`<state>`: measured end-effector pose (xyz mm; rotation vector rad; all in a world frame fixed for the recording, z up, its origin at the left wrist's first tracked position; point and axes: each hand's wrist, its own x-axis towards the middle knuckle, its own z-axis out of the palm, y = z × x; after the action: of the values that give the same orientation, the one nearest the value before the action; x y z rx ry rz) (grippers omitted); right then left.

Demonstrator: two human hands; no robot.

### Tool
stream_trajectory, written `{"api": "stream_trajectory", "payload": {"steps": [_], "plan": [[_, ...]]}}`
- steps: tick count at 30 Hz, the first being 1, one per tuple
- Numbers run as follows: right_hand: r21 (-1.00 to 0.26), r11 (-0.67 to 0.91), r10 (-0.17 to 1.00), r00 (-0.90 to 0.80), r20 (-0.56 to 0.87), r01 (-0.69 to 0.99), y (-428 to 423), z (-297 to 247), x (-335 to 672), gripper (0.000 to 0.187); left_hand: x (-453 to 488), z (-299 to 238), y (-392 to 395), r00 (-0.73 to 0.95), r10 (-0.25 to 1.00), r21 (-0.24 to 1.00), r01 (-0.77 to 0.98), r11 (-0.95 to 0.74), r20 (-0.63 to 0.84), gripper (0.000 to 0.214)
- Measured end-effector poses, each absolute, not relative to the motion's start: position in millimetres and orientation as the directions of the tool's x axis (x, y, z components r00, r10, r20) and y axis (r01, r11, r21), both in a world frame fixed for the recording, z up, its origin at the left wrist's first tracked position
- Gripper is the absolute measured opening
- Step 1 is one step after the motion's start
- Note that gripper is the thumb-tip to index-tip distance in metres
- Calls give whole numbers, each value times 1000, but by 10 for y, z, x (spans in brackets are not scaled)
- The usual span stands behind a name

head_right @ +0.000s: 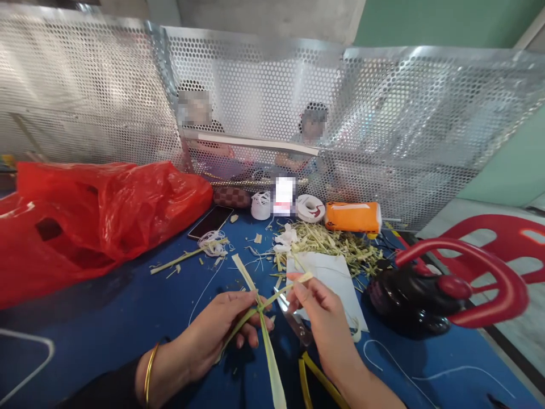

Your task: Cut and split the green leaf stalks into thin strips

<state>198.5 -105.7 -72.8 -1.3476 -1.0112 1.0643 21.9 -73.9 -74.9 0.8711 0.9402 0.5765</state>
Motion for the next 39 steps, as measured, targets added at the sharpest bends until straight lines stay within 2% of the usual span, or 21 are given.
{"api": "stream_trajectory", "payload": {"steps": [3, 6, 9, 14, 17, 19, 21, 22, 24, 25, 27, 29, 32, 39], "plan": [[-998, -55, 973, 224, -46, 35, -1051, -716, 1987, 42, 219, -751, -735, 503, 745, 841, -63, 537, -438, 42], [-991, -134, 981, 141, -133, -4, -1067, -707, 1927, 35, 222, -741, -748, 534, 725, 857, -1, 515, -435, 35], [-989, -140, 986, 84, -144, -56, -1093, -707, 1872, 32, 225, -730, -761, 557, 699, 860, 58, 507, -449, 30], [-986, -131, 980, 139, -145, -104, -1106, -740, 1871, 32, 232, -728, -765, 568, 676, 845, 66, 531, -469, 29], [-989, -134, 974, 174, -142, -56, -1073, -763, 1936, 37, 235, -737, -766, 528, 700, 838, 43, 543, -481, 32], [-997, -64, 947, 316, -50, 35, -1049, -771, 1998, 42, 234, -743, -768, 518, 711, 839, 26, 543, -476, 35], [-966, 64, 869, 462, 178, 252, -1042, -767, 2052, 46, 235, -744, -774, 517, 713, 842, 30, 538, -474, 37], [-910, 126, 823, 470, 318, 394, -1048, -760, 2069, 45, 237, -743, -780, 523, 711, 846, 39, 532, -471, 37], [-726, 246, 788, 304, 536, 642, -1076, -739, 2067, 33, 244, -734, -800, 545, 696, 855, 77, 514, -468, 34], [-638, 308, 802, 168, 573, 706, -1095, -728, 2049, 25, 249, -727, -814, 560, 685, 860, 102, 501, -466, 34], [-562, 403, 854, -76, 514, 723, -1132, -709, 1986, 14, 261, -704, -846, 584, 667, 870, 155, 469, -463, 34], [-593, 400, 898, -169, 406, 699, -1158, -699, 1916, 9, 273, -673, -876, 594, 652, 872, 201, 446, -471, 32], [-655, 349, 927, -143, 348, 670, -1177, -705, 1848, 16, 285, -627, -902, 599, 635, 864, 233, 446, -489, 24], [-706, 334, 929, -92, 358, 625, -1189, -779, 1866, 22, 282, -668, -915, 644, 584, 849, 214, 483, -494, 19]]}}
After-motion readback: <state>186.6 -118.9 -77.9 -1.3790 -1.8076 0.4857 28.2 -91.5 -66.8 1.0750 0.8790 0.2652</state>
